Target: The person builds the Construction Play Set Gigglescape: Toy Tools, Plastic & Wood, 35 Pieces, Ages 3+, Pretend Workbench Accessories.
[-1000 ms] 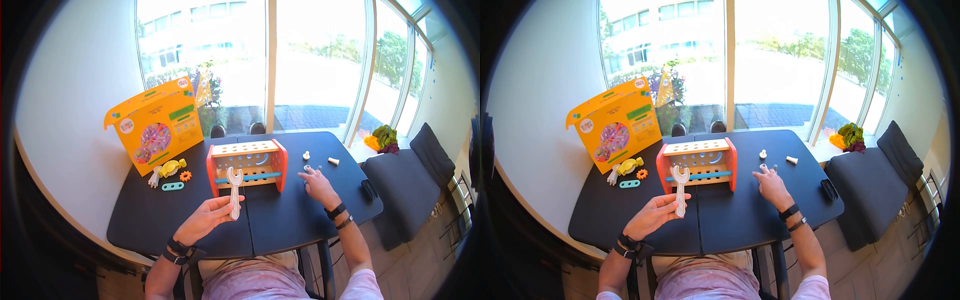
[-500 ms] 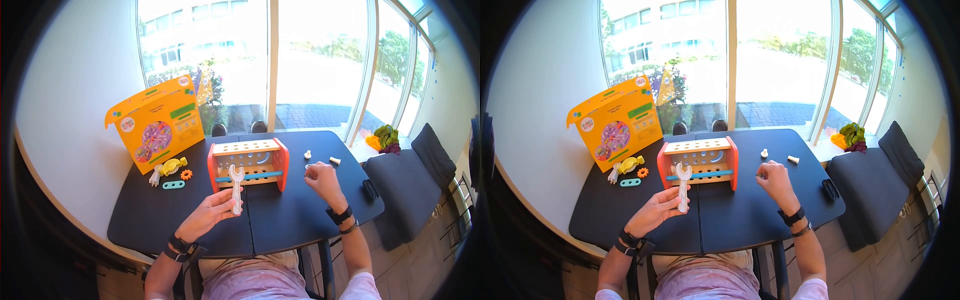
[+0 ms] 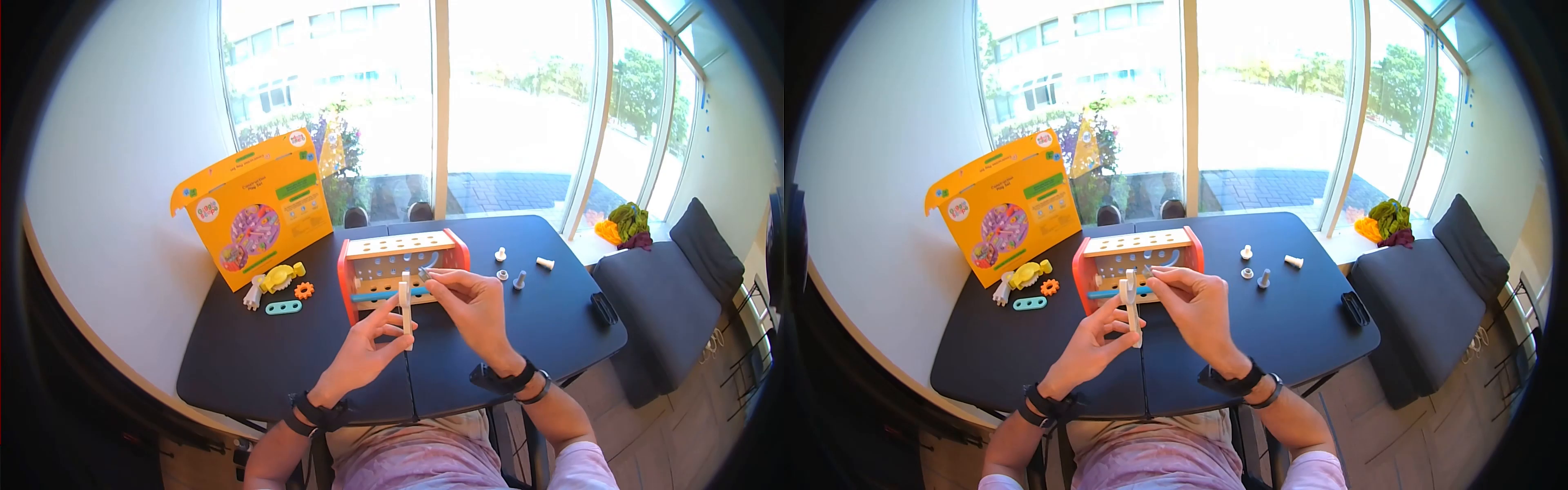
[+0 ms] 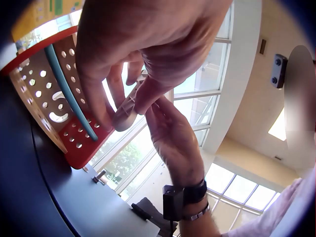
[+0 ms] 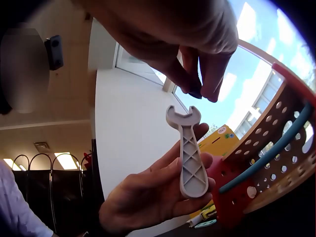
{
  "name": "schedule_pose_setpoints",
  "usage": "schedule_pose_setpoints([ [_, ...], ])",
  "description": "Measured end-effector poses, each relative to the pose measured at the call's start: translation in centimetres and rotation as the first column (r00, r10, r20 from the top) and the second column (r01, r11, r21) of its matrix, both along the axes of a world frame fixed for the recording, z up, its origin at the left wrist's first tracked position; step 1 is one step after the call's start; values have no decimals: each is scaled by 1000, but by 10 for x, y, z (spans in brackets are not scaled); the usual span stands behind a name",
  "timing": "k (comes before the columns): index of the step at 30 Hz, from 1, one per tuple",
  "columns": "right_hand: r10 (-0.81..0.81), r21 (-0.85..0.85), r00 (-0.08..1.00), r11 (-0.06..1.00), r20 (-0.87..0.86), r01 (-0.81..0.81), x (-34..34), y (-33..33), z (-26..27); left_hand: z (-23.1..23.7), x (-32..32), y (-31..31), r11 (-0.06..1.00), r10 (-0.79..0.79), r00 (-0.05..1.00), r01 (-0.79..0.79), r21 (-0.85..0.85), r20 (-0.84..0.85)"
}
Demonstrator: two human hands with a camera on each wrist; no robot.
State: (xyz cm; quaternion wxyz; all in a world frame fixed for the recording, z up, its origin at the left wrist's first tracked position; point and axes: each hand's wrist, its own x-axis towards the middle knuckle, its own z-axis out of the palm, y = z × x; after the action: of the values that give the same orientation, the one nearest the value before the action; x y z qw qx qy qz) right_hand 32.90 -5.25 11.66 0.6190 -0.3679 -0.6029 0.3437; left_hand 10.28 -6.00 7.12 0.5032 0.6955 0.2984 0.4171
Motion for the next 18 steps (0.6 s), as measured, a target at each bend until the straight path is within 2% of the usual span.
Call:
schedule_pose_setpoints([
  [2, -32, 91, 999, 995, -41, 36, -12, 2, -8, 3, 4, -4, 1000, 25, 1000, -25, 0, -10],
  [5, -68, 231, 988, 972, 141, 34, -17, 1, -16, 5, 9, -7, 997, 65, 998, -64, 53, -13],
  [8, -102, 295, 977, 955, 188, 43, -18, -1, -19, 5, 8, -8, 990, 93, 995, -88, 114, -35],
  [11, -56, 292, 981, 956, 187, -1, -15, -1, -21, 5, 9, -13, 975, 146, 986, -130, 179, -77],
  [12, -13, 238, 989, 971, 145, -22, -16, -4, -21, 5, 10, -14, 968, 167, 982, -145, 204, -92],
  [15, 116, 109, 993, 987, 4, -115, -17, -11, -19, 3, 10, -10, 873, 296, 943, -205, 443, -149],
  [17, 208, 63, 973, 977, -97, -203, -15, -13, -20, 6, 8, -11, 846, 351, 910, -207, 491, -222],
  [18, 218, 41, 972, 976, -91, -215, -13, -13, -20, 8, 7, -11, 832, 379, 889, -206, 514, -256],
])
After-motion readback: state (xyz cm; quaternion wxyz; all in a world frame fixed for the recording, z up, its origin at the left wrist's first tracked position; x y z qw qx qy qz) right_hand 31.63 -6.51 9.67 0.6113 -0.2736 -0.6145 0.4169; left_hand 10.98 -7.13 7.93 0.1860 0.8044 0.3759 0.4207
